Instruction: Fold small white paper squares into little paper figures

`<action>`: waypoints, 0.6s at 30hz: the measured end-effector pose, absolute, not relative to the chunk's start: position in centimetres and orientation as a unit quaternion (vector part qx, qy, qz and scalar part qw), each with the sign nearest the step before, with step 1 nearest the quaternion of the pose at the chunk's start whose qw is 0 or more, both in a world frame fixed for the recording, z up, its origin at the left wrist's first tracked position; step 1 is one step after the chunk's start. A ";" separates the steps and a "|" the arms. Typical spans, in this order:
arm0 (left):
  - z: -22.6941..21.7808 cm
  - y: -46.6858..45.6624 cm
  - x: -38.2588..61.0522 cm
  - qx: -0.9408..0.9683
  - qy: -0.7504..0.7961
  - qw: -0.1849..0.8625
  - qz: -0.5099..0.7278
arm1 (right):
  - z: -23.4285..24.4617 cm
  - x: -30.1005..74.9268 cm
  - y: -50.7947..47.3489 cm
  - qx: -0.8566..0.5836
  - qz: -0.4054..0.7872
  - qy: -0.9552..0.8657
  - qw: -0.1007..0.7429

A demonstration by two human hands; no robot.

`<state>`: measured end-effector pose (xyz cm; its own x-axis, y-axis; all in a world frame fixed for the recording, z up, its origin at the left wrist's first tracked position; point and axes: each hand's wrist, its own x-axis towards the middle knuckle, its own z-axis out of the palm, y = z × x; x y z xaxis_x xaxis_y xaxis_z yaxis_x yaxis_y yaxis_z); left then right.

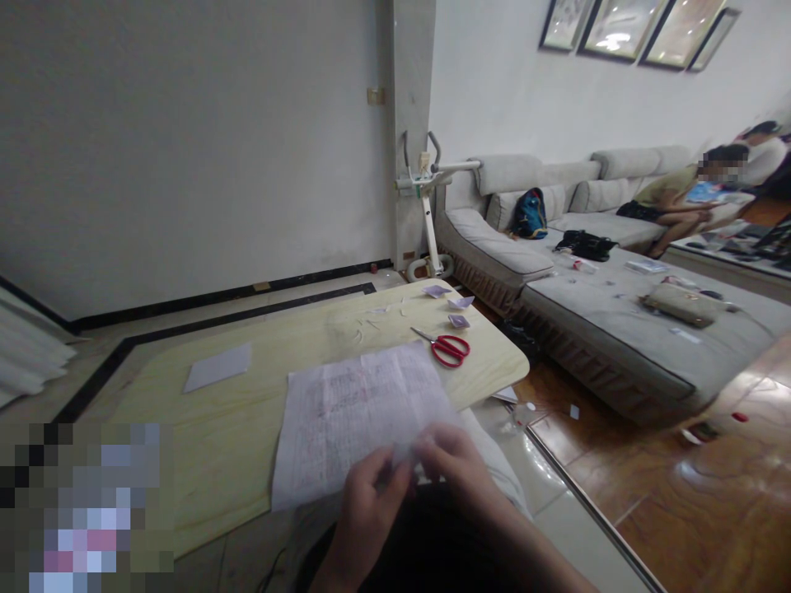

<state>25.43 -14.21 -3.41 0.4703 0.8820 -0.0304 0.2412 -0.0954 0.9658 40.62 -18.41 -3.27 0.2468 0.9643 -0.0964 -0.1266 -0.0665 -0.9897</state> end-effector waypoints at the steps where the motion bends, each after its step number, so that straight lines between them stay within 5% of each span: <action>1: -3.4 -14.2 25.4 0.679 0.417 0.526 0.297 | -3.3 40.7 -18.4 -0.552 0.473 -0.392 0.565; 7: -3.3 -14.2 25.4 0.703 0.368 0.549 0.262 | -2.6 41.1 -18.4 -0.569 0.390 -0.485 0.537; 18: -3.1 -14.1 25.3 0.680 0.354 0.607 0.210 | -2.0 41.7 -18.6 -0.549 0.436 -0.491 0.518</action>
